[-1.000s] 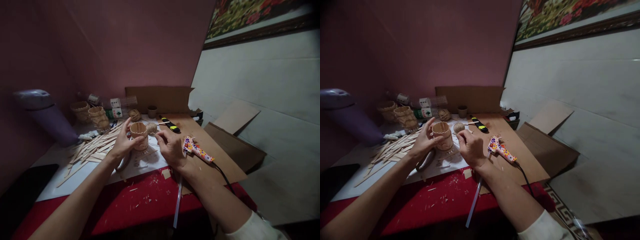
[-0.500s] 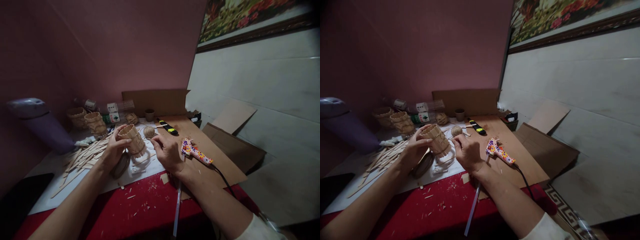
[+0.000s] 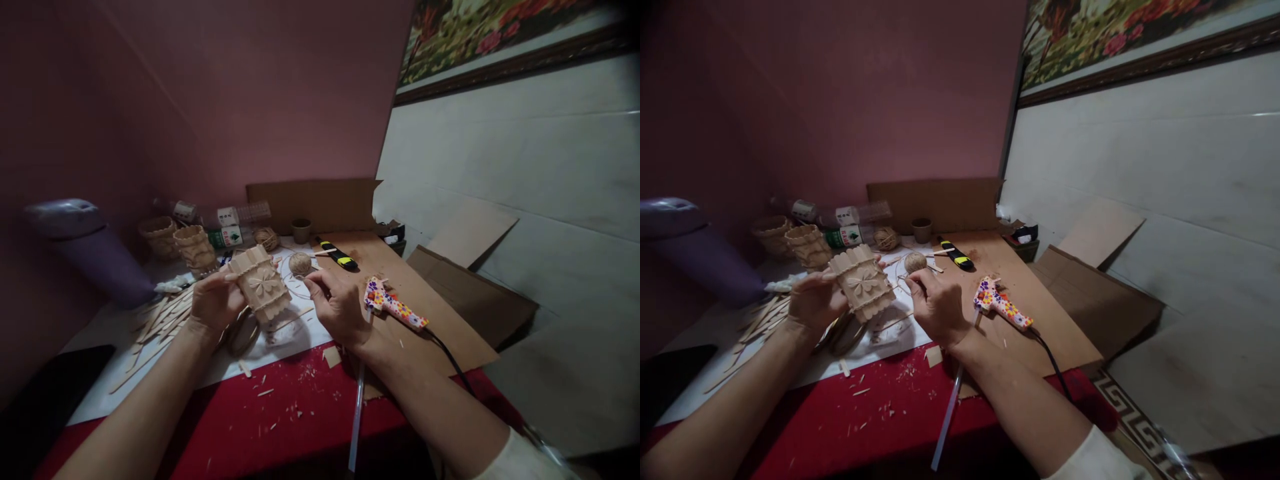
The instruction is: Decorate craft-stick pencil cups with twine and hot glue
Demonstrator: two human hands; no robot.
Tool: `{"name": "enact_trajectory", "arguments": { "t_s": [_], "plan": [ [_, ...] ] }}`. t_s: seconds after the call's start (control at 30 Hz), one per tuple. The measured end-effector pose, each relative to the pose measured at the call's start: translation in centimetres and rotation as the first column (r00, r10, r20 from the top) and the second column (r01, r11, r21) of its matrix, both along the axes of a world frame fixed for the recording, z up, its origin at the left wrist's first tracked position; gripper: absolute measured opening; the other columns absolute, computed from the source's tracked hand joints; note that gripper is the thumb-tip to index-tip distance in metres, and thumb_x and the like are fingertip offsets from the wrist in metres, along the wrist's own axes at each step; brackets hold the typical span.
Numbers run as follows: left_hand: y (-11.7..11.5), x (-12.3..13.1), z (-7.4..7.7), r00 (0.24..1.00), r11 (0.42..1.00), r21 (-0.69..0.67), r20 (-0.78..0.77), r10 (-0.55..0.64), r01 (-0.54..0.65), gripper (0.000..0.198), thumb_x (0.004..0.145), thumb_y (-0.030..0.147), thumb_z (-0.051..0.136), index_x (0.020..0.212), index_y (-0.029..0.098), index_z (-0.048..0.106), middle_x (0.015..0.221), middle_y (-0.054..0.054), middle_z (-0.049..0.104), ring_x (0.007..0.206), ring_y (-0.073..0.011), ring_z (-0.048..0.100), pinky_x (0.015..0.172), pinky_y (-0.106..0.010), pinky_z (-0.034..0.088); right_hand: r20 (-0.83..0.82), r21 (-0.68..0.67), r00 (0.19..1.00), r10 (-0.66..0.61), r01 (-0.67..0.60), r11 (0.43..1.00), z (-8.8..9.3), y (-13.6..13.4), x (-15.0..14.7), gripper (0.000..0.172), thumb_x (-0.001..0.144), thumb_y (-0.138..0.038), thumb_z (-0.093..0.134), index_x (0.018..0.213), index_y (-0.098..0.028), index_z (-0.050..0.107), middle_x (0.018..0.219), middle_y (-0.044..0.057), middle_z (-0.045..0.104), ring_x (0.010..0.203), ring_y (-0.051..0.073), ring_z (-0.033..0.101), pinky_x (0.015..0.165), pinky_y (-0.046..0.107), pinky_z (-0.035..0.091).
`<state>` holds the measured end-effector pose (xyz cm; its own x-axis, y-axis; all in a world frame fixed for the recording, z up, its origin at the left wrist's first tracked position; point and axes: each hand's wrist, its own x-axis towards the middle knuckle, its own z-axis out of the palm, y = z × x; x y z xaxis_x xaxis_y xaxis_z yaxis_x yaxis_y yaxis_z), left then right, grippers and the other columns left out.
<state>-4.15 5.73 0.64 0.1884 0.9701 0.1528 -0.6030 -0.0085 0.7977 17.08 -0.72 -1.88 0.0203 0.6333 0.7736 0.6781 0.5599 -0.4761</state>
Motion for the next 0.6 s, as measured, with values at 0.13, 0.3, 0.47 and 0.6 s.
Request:
{"name": "enact_trajectory", "arguments": {
  "t_s": [0.13, 0.3, 0.47, 0.6],
  "plan": [
    [-0.2, 0.2, 0.1, 0.999, 0.997, -0.077, 0.027, -0.026, 0.028, 0.057, 0.055, 0.017, 0.065, 0.112, 0.018, 0.067, 0.099, -0.01, 0.075, 0.101, -0.0347, 0.068, 0.091, -0.051, 0.055, 0.0, 0.011, 1.0, 0.005, -0.005, 1.0, -0.1, 0.1, 0.0, 0.016, 0.095, -0.023, 0.054, 0.085, -0.019, 0.066, 0.069, 0.001, 0.067, 0.058, 0.013, 0.058, 0.056, 0.024, 0.04],
    [-0.1, 1.7, 0.5, 0.99, 0.998, 0.007, -0.132, 0.056, -0.055, 0.056, 0.056, 0.014, 0.075, 0.111, 0.02, 0.065, 0.096, -0.004, 0.072, 0.085, -0.0206, 0.067, 0.076, -0.029, 0.055, 0.028, 0.034, 0.999, -0.039, 0.038, 0.999, 0.0, 0.2, 0.1, 0.018, 0.095, -0.023, 0.054, 0.082, -0.019, 0.066, 0.066, 0.001, 0.066, 0.056, 0.013, 0.056, 0.056, 0.025, 0.038],
    [1.2, 3.6, -0.5, 0.869, 0.925, 0.299, -0.362, 0.338, -0.235, 0.077, 0.046, 0.017, 0.088, 0.117, 0.023, 0.059, 0.105, -0.004, 0.067, 0.102, -0.0236, 0.063, 0.087, -0.03, 0.05, 0.038, 0.037, 0.998, -0.044, 0.042, 0.998, 0.1, 0.2, 0.2, 0.017, 0.095, -0.024, 0.054, 0.084, -0.019, 0.067, 0.068, 0.001, 0.069, 0.058, 0.013, 0.058, 0.057, 0.025, 0.038],
    [1.4, 3.9, -1.3, 0.711, 0.859, 0.442, -0.514, 0.479, -0.26, 0.076, 0.044, 0.023, 0.092, 0.114, 0.021, 0.062, 0.118, -0.008, 0.06, 0.115, -0.0294, 0.056, 0.096, -0.037, 0.046, 0.022, 0.03, 0.999, -0.047, 0.046, 0.998, 0.0, 0.2, 0.2, 0.017, 0.094, -0.025, 0.056, 0.084, -0.02, 0.068, 0.069, 0.001, 0.07, 0.058, 0.013, 0.059, 0.057, 0.025, 0.038]
  ]
}}
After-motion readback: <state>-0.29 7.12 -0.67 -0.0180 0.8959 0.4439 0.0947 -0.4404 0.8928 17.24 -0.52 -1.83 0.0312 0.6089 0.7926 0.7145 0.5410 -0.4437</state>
